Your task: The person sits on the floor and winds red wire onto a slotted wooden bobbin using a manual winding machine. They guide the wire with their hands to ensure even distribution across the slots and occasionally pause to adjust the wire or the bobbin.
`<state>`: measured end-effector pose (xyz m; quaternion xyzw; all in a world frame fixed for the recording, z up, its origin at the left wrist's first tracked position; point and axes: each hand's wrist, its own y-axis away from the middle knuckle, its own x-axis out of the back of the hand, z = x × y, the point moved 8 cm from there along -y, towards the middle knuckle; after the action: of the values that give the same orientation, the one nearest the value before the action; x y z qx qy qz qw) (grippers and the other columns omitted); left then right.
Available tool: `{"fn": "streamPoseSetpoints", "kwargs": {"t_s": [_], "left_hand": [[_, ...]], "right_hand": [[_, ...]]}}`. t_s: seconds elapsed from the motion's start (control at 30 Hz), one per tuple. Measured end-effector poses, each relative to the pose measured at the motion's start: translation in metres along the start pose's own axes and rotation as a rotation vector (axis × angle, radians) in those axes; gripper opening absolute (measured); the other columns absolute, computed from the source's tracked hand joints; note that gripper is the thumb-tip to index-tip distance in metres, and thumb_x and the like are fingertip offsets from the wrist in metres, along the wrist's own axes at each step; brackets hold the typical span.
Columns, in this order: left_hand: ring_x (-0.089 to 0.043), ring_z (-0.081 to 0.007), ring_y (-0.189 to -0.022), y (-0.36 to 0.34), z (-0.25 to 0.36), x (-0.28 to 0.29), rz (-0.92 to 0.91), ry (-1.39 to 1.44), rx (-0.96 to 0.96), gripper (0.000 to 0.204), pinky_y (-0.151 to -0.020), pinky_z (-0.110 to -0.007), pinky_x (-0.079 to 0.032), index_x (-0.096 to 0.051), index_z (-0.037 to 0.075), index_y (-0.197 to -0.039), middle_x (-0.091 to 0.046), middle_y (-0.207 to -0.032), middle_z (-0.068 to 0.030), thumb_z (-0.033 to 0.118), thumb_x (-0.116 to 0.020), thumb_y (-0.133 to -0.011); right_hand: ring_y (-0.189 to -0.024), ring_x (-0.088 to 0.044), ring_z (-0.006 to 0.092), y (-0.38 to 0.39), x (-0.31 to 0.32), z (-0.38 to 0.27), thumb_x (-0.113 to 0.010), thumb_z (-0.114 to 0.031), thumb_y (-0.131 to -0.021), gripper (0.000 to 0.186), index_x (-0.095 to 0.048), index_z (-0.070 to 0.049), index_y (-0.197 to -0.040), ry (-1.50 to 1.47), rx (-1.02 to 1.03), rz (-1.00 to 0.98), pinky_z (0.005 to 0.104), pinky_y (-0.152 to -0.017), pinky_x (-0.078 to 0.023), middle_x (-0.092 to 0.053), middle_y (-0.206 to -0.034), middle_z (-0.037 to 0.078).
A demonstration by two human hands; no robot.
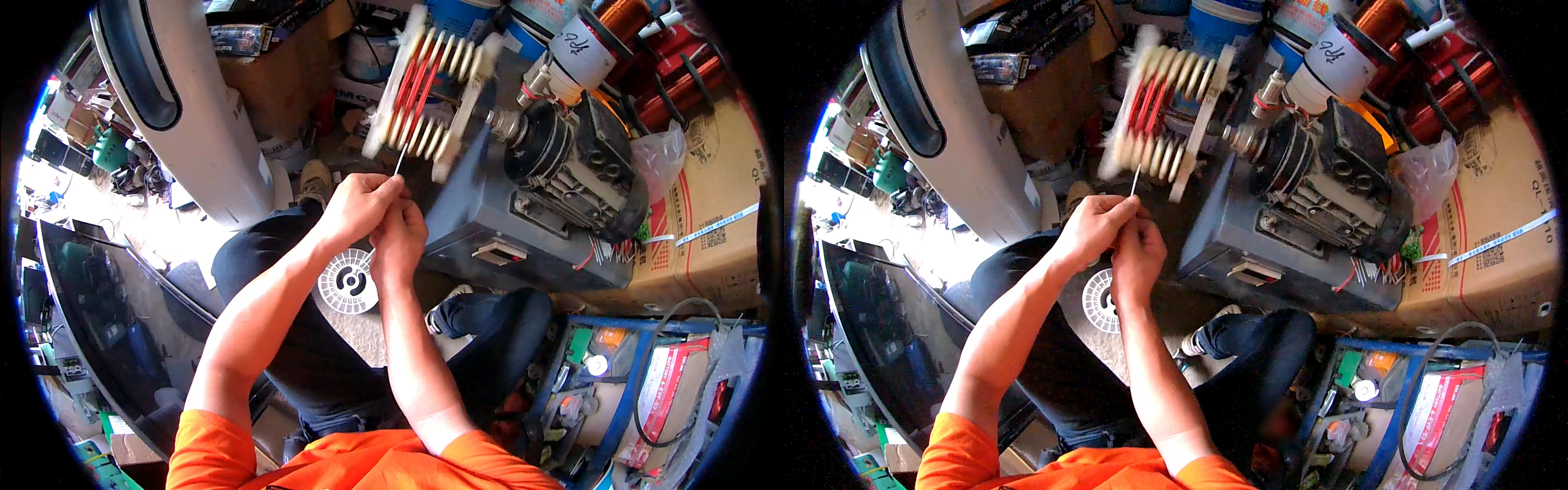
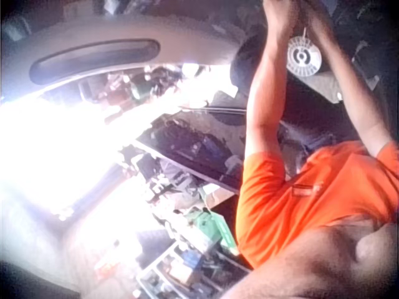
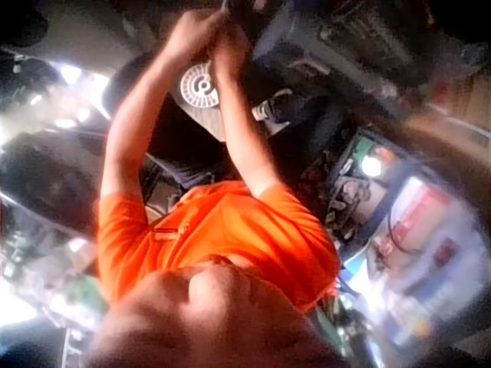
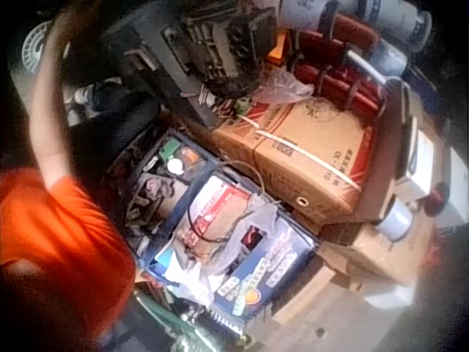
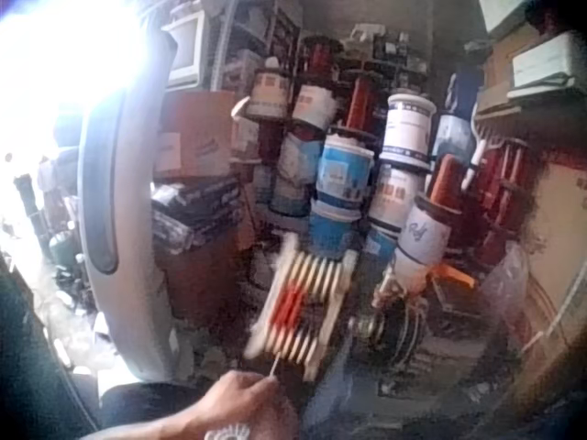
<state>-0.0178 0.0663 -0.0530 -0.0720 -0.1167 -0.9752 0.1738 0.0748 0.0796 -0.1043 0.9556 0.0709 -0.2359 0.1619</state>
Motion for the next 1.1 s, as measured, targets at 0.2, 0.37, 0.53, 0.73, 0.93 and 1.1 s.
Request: {"fn": "streamPoseSetpoints", "kwargs": {"t_s": [0.2,0.37,0.53,0.73,0.93,1.1], "left_hand": [[-0.062,-0.0116,-0.064,0.001,0.002,0.002,-0.003,0.036,0.041,0.040,-0.060,-0.030,-0.052,-0.068,-0.006,-0.091,-0.067,-0.072,-0.0099,0.030,-0.051,-0.096],[-0.062,-0.0126,-0.066,0.002,0.004,0.002,0.017,-0.016,0.001,0.040,-0.064,-0.030,-0.052,-0.069,-0.005,-0.092,-0.068,-0.074,-0.0118,0.030,-0.051,-0.095],[-0.054,-0.0067,-0.064,-0.002,-0.005,0.000,-0.007,0.041,0.005,0.038,-0.057,-0.024,-0.044,-0.069,-0.001,-0.095,-0.065,-0.076,-0.0024,0.034,-0.053,-0.096],[-0.054,-0.0068,-0.063,-0.002,-0.004,0.001,-0.006,0.019,-0.006,0.038,-0.057,-0.024,-0.044,-0.069,-0.001,-0.095,-0.065,-0.075,-0.0021,0.033,-0.053,-0.096],[-0.054,-0.0071,-0.064,0.003,0.002,0.000,-0.013,0.035,0.055,0.040,-0.057,-0.025,-0.045,-0.069,-0.002,-0.093,-0.065,-0.075,-0.0021,0.034,-0.053,-0.096],[-0.055,-0.0073,-0.066,0.002,0.001,0.001,0.017,0.006,-0.001,0.041,-0.061,-0.026,-0.048,-0.068,-0.004,-0.095,-0.066,-0.076,-0.0042,0.035,-0.054,-0.095]], "right_hand": [[-0.048,-0.039,0.0029,0.001,-0.003,-0.003,-0.057,-0.024,-0.096,0.024,-0.052,-0.010,-0.076,0.053,0.029,0.006,0.0209,-0.041,-0.027,-0.046,-0.059,-0.005],[-0.047,-0.037,0.0016,0.002,-0.004,-0.004,-0.056,-0.023,-0.096,0.025,-0.052,-0.010,-0.075,0.000,0.029,-0.012,0.0199,-0.041,-0.027,-0.046,-0.059,-0.005],[-0.047,-0.036,0.0009,0.001,-0.003,-0.002,-0.056,-0.024,-0.096,0.024,-0.053,-0.010,-0.076,0.029,0.045,-0.009,0.0191,-0.041,-0.026,-0.046,-0.059,-0.006],[-0.047,-0.037,0.0012,0.002,-0.003,-0.004,-0.056,-0.025,-0.096,0.025,-0.054,-0.009,-0.077,0.046,0.036,-0.015,0.0191,-0.042,-0.026,-0.046,-0.059,-0.006],[-0.048,-0.037,0.0022,-0.002,0.003,0.001,-0.056,-0.022,-0.095,0.021,-0.054,-0.009,-0.079,0.096,0.035,0.020,0.0198,-0.042,-0.026,-0.046,-0.060,-0.005],[-0.048,-0.038,0.0022,0.003,0.000,-0.001,-0.055,-0.020,-0.095,0.018,-0.053,-0.008,-0.081,0.054,-0.056,0.035,0.0203,-0.042,-0.027,-0.047,-0.062,-0.005]]}}
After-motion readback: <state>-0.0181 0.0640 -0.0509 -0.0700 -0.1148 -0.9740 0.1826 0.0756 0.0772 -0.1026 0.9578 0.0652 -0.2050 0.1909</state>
